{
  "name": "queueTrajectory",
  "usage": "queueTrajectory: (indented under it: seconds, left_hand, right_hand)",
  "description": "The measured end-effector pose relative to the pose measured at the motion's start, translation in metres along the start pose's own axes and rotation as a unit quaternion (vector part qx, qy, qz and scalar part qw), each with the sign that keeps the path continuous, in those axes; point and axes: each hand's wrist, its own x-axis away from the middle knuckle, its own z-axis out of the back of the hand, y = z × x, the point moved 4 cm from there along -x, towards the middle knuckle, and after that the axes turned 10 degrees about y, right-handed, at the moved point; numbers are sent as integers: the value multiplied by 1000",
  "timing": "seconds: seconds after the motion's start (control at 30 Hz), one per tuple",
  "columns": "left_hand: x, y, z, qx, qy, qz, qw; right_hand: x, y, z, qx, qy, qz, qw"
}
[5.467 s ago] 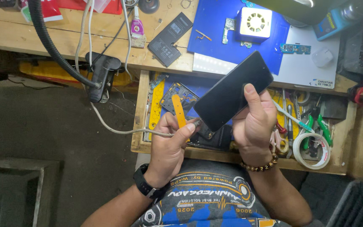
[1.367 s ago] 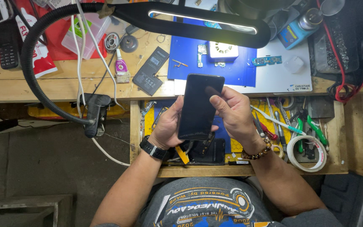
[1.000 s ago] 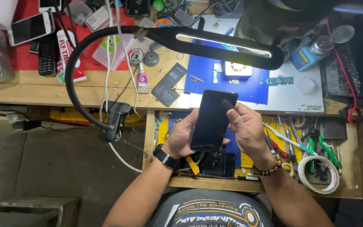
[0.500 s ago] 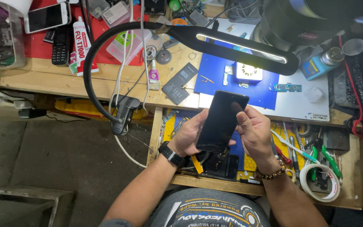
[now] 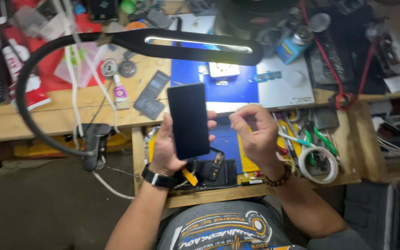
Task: The person connects a charging cable to a disassembled smartphone and waits for it to power on. They then remove a protective film from the internal motherboard and reattach the screen assembly. Finally, the person interacts with the touchscreen to test the device's functionality.
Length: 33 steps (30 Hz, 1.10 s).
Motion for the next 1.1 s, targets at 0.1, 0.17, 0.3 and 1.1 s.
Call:
queueTrajectory:
  seconds: [0.1,0.17,0.3,1.1]
  left_hand:
    - [-1,1,-2,2,27,-26,999]
    - [0,2,-5,22,33,-34,999]
    - [-6,1,-16,50,28,-42,997]
    - [-22,-7,-20,143,-12,-105,984]
  right_hand:
    - [17,-5,5,71,-10,-5,997]
    - [31,-6,6,51,-25,-53,997]
    - [47,-17,2,88,-72,-30,993]
    - [53,-30,-51,218,-15,117,969]
